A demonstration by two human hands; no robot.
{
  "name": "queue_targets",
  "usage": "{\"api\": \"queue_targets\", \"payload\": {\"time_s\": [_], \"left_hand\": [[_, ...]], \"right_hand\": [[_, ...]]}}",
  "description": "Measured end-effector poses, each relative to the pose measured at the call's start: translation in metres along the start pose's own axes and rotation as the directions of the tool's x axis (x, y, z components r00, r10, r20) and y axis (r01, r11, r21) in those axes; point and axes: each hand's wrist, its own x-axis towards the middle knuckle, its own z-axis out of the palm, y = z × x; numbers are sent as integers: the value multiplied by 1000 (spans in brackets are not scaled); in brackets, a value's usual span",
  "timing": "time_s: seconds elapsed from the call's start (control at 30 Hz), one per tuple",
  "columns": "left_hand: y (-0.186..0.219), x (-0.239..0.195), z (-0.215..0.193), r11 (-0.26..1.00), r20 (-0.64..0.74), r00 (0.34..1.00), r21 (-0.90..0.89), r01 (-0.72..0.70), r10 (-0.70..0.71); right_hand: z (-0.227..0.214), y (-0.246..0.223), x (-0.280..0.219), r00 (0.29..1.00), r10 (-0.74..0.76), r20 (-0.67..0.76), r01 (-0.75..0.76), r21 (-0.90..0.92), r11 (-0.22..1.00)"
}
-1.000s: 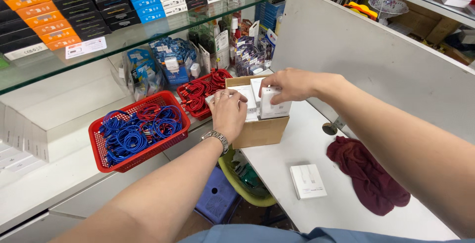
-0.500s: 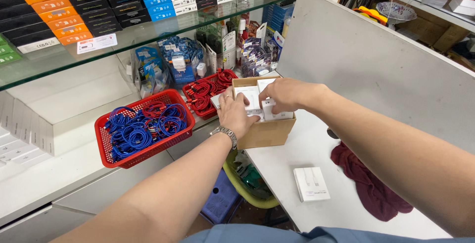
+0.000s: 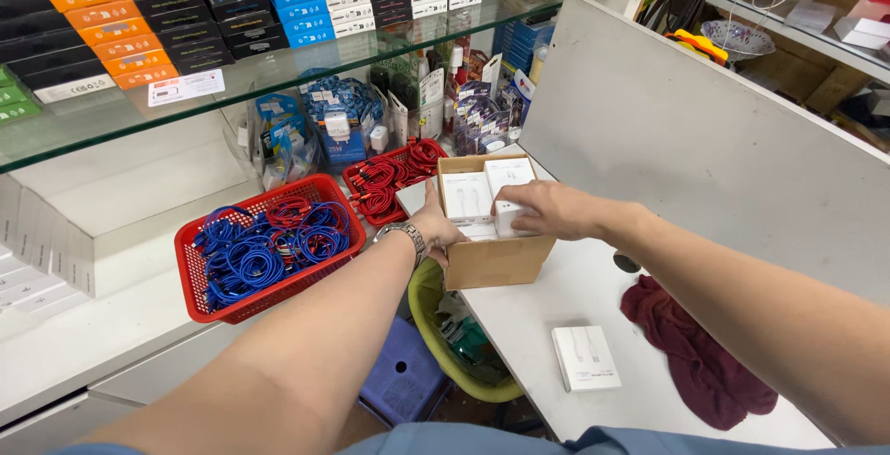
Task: The person wipes small white boxes and a phone box with a maroon cloth, then places them on a shelf. They also move red and blue baskets of cables and a pack of chargers onto the counter.
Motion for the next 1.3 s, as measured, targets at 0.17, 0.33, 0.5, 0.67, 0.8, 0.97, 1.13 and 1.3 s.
{"api": "queue_targets", "payload": {"time_s": [0.17, 0.33, 0.5, 0.67, 0.8, 0.97, 1.13, 1.3], "left_hand": [[-6, 3, 11, 938, -355, 897, 311, -153, 264], [6, -4, 39, 691, -360, 597, 476, -544, 717], [37, -18, 41, 921, -346, 912, 382, -78, 220], [31, -32, 44, 902, -337, 933, 431, 34, 126], [27, -17, 46, 898, -291, 953, 436, 58, 80], [37, 1, 37, 770, -280, 949, 634, 68, 146], [49, -13, 42, 820, -268, 962, 561, 115, 49], [42, -37, 37, 779, -262, 936, 627, -20, 235]], "right_hand": [[9, 12, -9, 988, -117, -103, 123, 54, 991], [-13, 37, -13, 860, 509, 9, -417, 588, 694], [-8, 51, -16, 761, 524, 383, -578, 768, 277], [25, 47, -6, 725, 554, 409, -640, 697, 323], [38, 54, -3, 702, 603, 380, -658, 671, 342], [31, 65, 9, 651, 613, 447, -722, 613, 320], [40, 61, 25, 629, 633, 450, -757, 538, 370], [43, 72, 12, 681, 592, 430, -696, 631, 343]]}}
